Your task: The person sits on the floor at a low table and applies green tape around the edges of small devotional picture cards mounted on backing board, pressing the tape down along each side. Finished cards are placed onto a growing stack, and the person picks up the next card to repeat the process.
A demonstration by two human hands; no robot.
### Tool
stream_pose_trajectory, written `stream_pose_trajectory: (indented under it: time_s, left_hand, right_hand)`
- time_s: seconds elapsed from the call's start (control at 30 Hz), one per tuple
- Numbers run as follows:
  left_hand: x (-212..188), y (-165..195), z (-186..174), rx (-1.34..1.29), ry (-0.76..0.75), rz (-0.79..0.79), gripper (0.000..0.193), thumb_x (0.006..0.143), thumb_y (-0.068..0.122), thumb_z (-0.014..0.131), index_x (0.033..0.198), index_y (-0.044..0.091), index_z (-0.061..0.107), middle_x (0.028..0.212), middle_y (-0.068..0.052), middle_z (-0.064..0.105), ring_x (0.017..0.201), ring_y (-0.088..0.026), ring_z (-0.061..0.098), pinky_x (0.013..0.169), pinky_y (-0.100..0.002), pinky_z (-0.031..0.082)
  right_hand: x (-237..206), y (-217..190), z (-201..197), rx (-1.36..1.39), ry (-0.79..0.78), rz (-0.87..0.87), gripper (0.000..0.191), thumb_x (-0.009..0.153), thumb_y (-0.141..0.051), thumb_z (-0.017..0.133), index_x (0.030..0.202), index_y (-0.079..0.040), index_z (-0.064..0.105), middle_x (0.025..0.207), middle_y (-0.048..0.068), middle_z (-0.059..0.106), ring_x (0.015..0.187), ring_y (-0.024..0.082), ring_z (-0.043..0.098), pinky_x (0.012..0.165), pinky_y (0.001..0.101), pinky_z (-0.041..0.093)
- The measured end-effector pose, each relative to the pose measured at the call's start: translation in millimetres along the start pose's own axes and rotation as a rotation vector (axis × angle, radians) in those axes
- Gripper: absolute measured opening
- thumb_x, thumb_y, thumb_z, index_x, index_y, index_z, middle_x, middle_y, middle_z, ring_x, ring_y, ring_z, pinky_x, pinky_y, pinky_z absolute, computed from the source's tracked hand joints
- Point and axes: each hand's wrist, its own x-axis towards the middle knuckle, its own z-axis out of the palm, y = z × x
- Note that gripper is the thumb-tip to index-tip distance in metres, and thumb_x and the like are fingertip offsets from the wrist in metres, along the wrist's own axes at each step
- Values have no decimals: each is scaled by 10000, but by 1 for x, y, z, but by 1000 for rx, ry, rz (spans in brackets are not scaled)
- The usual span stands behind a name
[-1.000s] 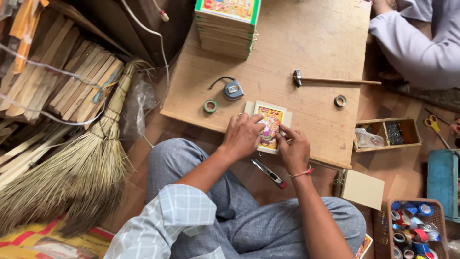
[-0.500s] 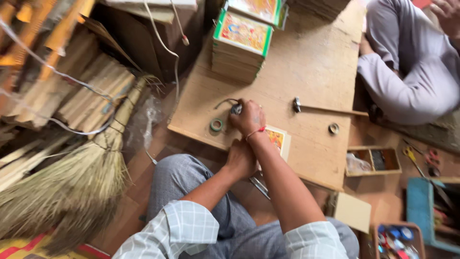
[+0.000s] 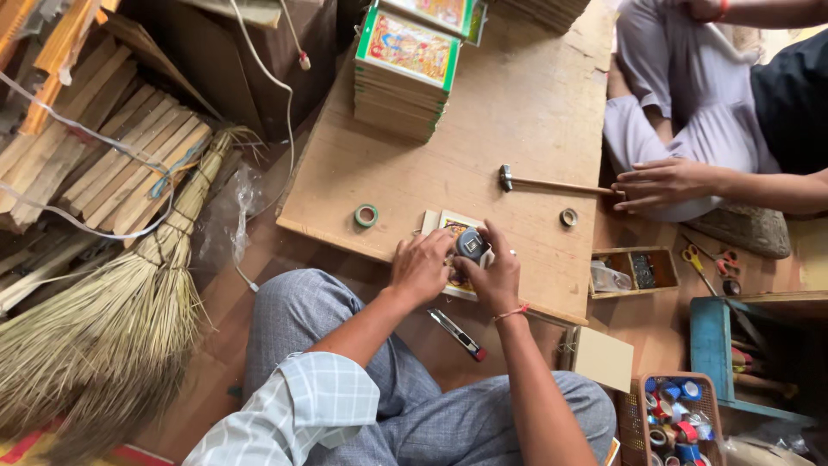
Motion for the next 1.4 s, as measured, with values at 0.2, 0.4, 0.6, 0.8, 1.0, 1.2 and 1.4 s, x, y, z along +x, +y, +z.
stream_pose_trajectory:
  time_s: [0.2,0.4,0.6,0.8,1.0,1.2,1.4]
  left_hand:
    - [-17,-3,10,-118,228,-6,360,833,174,758,1165,74,659,1226,-127,660,1115,-327,643,922,-471,492]
    - [-55,5,30,-263,278,-275,160,845,139,694,917,-3,716,878,-211,727,862,-386,710,795,-462,557]
    - [-76,26,31,-367,219,-352,193,834,149,691,961,29,772,897,-209,756,864,-351,752,786,-419,585]
    - [-87,38,21,-337,126,-295,204,805,155,709,954,41,788,938,-200,756,934,-359,732,848,-436,569]
    - [-49,-3,-62,28,425,-148,250,822,-82,581,1032,6,684,1199,-221,539,1076,-400,623,975,-448,517]
    - [-24,-10,-87,207,351,-275,230,745,-9,705,936,108,759,1276,-203,526,1051,-409,609,900,-473,506]
    - [-25,4,-84,198,409,-197,183,753,-4,747,883,122,771,1361,-170,536,1115,-394,627,878,-463,526]
  right_hand:
    - [-50,11,-31,185,82,379,628,805,-152,821,1367,-5,584,1176,119,716,1028,204,704,832,319,580]
    - [-89,16,-39,227,101,475,424,830,-83,759,1245,-16,699,972,86,793,874,138,741,805,291,592]
    - [-98,15,-37,182,162,433,348,844,-36,701,1191,-22,725,974,74,797,875,128,756,825,286,589]
    - [-101,20,-51,155,196,455,376,836,-21,709,1212,-16,717,1019,95,781,896,144,733,838,297,571]
    - [-129,16,-59,395,282,475,400,866,6,721,1264,18,683,1130,103,737,983,157,700,870,281,573]
    - [-148,-12,-62,568,270,536,383,870,8,721,1251,12,683,1136,85,733,999,140,702,859,283,590]
    - [-157,-51,-71,639,214,655,345,892,-32,734,1232,17,703,1138,91,740,950,138,680,750,291,532]
